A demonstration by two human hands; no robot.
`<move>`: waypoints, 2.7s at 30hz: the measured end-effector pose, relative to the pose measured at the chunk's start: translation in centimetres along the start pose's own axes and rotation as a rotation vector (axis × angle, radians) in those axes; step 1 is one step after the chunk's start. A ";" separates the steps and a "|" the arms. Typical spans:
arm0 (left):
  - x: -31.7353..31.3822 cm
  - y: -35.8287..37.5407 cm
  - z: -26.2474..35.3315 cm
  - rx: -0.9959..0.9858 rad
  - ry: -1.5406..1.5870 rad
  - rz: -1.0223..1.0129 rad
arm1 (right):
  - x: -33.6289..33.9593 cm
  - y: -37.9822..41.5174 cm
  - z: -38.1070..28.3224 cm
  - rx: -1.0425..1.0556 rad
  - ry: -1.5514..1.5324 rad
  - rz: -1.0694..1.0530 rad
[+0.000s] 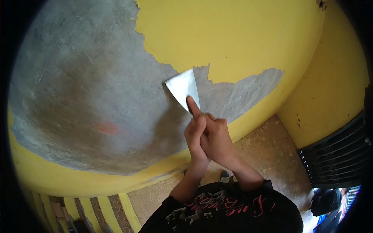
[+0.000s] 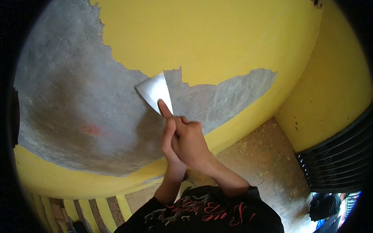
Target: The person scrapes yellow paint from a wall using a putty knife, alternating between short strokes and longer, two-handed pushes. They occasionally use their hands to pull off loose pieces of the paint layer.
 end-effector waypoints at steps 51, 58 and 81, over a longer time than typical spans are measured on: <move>-0.6 0.8 0.3 -0.077 0.010 0.046 | -0.1 -0.1 0.0 0.024 0.060 -0.070; -0.7 0.8 -0.1 -0.048 0.064 0.047 | 0.4 -0.4 -0.6 0.012 0.034 -0.046; 1.8 -0.6 -0.4 -0.064 -0.131 -0.017 | -1.2 0.1 0.5 0.047 0.025 0.010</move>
Point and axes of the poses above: each hand's wrist, its own y-axis away from the middle knuckle, its own x-axis out of the back of the hand, z = x × y, the point moved 5 cm from there along -y, towards the middle knuckle, and after that the axes turned 4 degrees about -x, right-handed, at the moved point
